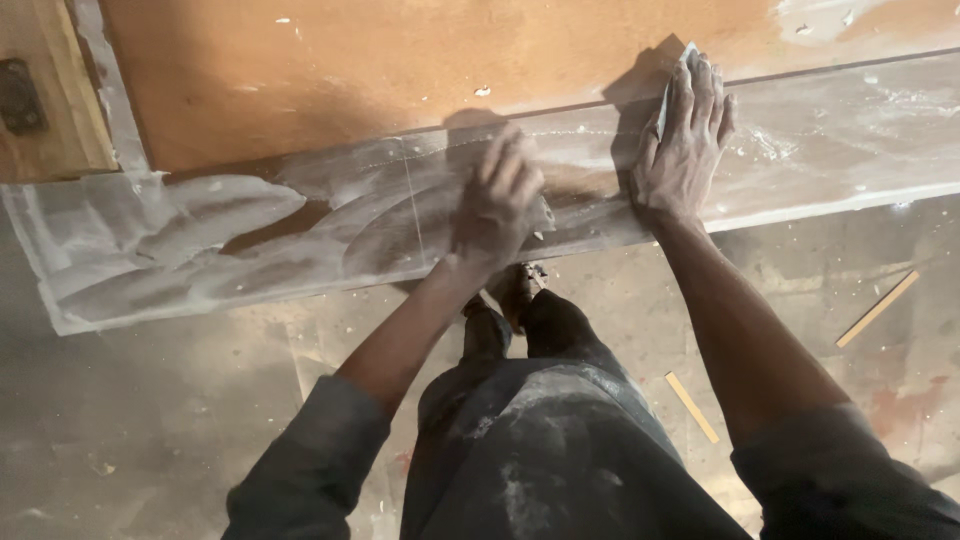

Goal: The person sands the surfaces and edges of a wooden structure, likely a door or large panel, using a sanding block. They apply firm pressure and move the block in repeated strokes across sections treated with white filler, then work on the corner joints and hinges.

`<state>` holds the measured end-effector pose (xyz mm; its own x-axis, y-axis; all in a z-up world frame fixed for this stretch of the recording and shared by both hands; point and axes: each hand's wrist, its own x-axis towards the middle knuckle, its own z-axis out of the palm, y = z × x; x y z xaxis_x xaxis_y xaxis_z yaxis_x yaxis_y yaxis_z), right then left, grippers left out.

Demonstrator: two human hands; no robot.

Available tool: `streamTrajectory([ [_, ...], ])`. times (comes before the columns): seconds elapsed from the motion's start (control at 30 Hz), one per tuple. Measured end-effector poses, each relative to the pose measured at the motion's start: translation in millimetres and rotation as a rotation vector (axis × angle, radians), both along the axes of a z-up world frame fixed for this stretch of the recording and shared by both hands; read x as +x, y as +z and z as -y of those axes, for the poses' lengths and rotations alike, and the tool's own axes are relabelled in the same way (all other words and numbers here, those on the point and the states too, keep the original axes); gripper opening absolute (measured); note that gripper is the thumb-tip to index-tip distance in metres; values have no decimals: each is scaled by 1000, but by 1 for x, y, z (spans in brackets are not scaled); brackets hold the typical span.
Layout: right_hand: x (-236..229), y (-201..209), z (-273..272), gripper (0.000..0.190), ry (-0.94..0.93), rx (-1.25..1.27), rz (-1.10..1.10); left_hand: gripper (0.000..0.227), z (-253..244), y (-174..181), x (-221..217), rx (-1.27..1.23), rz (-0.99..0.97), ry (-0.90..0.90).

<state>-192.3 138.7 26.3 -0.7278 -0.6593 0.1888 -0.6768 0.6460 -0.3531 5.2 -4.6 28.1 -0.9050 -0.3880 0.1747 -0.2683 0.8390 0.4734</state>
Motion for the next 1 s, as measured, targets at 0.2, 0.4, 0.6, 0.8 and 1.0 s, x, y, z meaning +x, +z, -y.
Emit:
streamTrajectory([
  [0.2, 1, 4, -1, 59, 36, -15, -3, 75, -28, 44, 32, 60, 7, -152],
  [0.4, 1, 6, 1, 61, 19, -12, 22, 69, -67, 51, 47, 523, 494, -744],
  [0.6, -7, -7, 1, 70, 46, 63, 14, 54, 60, 22, 78, -90, -2, -245],
  [0.8, 49, 11, 19, 62, 262, 82, -11, 61, 174, 47, 167, -292, 356, 221],
  [1.0, 226, 30, 121, 87, 792, -33, 420, 52, 172, 47, 175, -160, 209, 310],
])
